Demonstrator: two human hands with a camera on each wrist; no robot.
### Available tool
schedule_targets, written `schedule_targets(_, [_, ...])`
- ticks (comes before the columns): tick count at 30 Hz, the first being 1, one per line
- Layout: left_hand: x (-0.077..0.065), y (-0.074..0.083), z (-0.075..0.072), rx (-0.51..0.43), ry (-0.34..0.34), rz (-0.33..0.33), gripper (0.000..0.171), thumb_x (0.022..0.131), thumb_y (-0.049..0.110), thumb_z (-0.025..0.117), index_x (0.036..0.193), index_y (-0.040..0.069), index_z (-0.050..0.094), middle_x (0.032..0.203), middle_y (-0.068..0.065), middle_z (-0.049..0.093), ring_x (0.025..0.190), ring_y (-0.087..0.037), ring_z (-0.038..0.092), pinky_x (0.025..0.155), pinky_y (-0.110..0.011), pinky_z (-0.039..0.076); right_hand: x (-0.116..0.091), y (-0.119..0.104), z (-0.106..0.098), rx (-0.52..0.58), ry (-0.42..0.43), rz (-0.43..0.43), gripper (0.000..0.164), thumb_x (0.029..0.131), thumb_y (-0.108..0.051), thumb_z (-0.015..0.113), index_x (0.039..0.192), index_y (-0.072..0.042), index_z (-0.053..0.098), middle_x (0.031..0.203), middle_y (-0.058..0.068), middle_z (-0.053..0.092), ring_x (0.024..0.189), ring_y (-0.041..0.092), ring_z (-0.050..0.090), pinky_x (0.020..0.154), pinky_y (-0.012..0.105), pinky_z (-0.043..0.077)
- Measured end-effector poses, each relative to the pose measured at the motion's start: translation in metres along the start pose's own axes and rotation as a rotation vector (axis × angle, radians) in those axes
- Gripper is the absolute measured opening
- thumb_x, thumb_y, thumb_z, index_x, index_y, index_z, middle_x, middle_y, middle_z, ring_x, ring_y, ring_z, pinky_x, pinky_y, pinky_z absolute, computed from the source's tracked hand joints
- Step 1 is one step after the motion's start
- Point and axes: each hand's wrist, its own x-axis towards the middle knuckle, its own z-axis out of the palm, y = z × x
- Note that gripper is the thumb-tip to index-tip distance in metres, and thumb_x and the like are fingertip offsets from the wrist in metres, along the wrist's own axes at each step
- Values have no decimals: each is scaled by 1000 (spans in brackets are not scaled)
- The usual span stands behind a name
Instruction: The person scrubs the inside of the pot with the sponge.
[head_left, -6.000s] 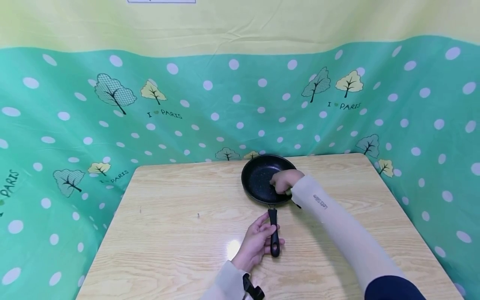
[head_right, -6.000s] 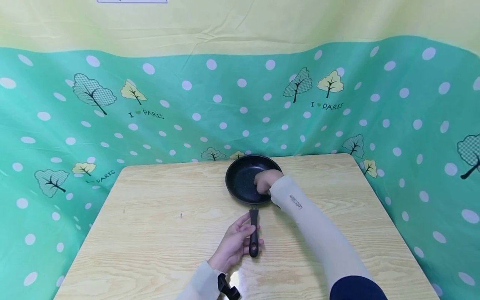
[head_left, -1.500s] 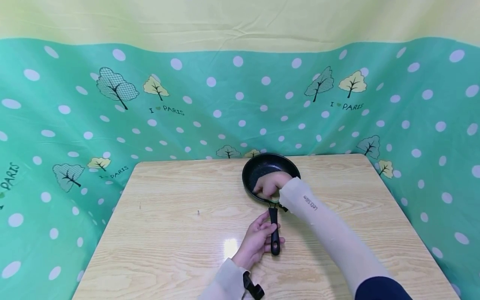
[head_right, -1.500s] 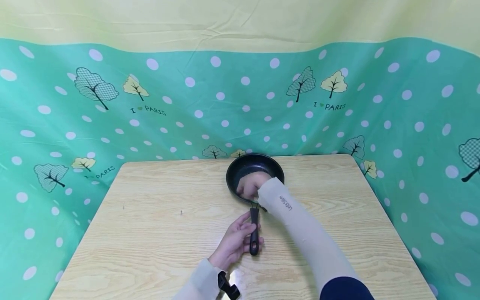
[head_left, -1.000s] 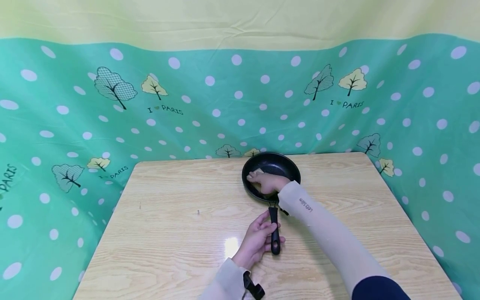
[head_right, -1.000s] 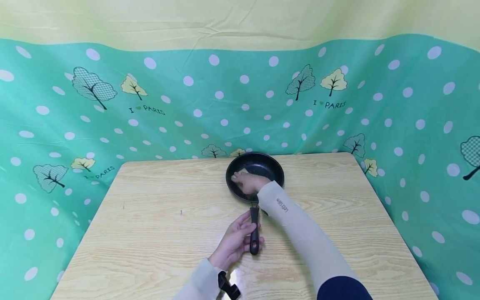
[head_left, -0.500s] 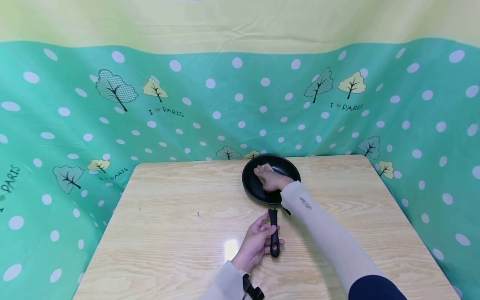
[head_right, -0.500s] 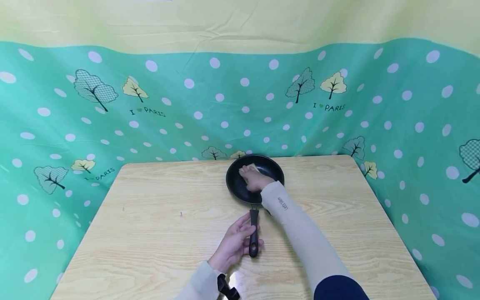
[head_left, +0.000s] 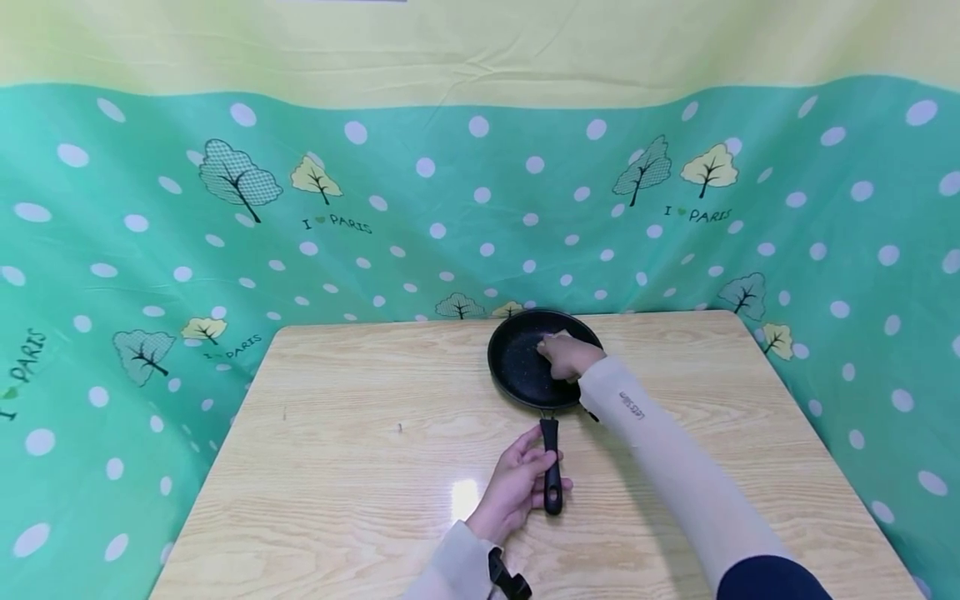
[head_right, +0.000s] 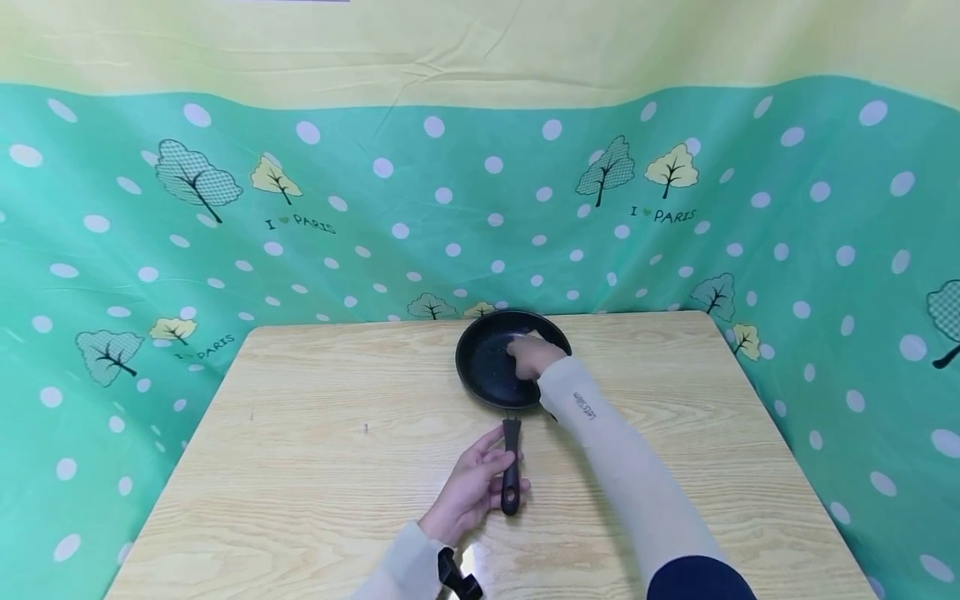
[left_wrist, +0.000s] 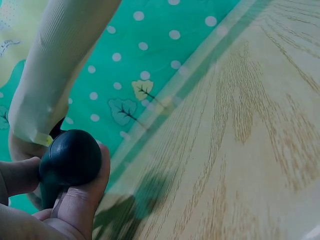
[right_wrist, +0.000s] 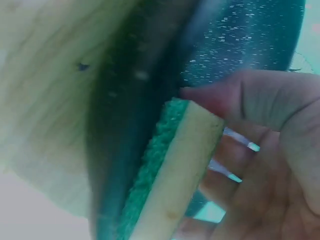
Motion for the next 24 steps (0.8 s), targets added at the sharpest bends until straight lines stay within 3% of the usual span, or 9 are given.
schedule_targets(2, [1,0,0,0,-1,-4,67,96,12,63,154,14,31,125,-20,59,75,-23,73,62,-35,58,-4,-2,-3,0,-26,47,60,90,2,55,148,-9,45,155,15,37,131,32,42,72,36,55])
schedule_targets(7, [2,-1,0,7,5,-8,65,96,14,63,154,17,33,125,-20,60,75,-23,73,60,-34,58,-10,-10,-12,-76,-108,133,47,88,-3,58,135,-5,56,131,12,57,108,30,54,74,35,48])
schedule_targets(11, [3,-2,0,8,9,-7,65,96,14,62,154,17,33,126,-20,59,76,-24,73,60,-34,58,-11,-15,-17,-149,-202,156,34,78,2,59,111,-4,62,108,12,58,87,27,54,60,31,46])
schedule_targets(16, [3,-1,-1,3,6,-6,65,96,13,63,154,16,33,124,-19,60,75,-23,73,59,-33,57,-13,-18,-19,-236,-280,122,26,68,4,62,92,-6,64,97,11,57,79,25,50,54,29,39])
schedule_targets(19, [2,-1,-1,10,0,1,66,96,13,63,154,15,32,121,-18,62,75,-23,73,59,-33,58,-17,-19,-19,-217,-314,93,36,65,4,63,99,-7,68,101,8,58,84,25,50,53,28,40])
schedule_targets(24, [2,-1,-1,6,5,-4,65,96,12,63,153,16,34,121,-18,62,75,-23,73,60,-33,58,-25,-21,-16,-99,-344,77,64,66,6,64,127,-13,65,122,4,60,97,26,53,56,28,46])
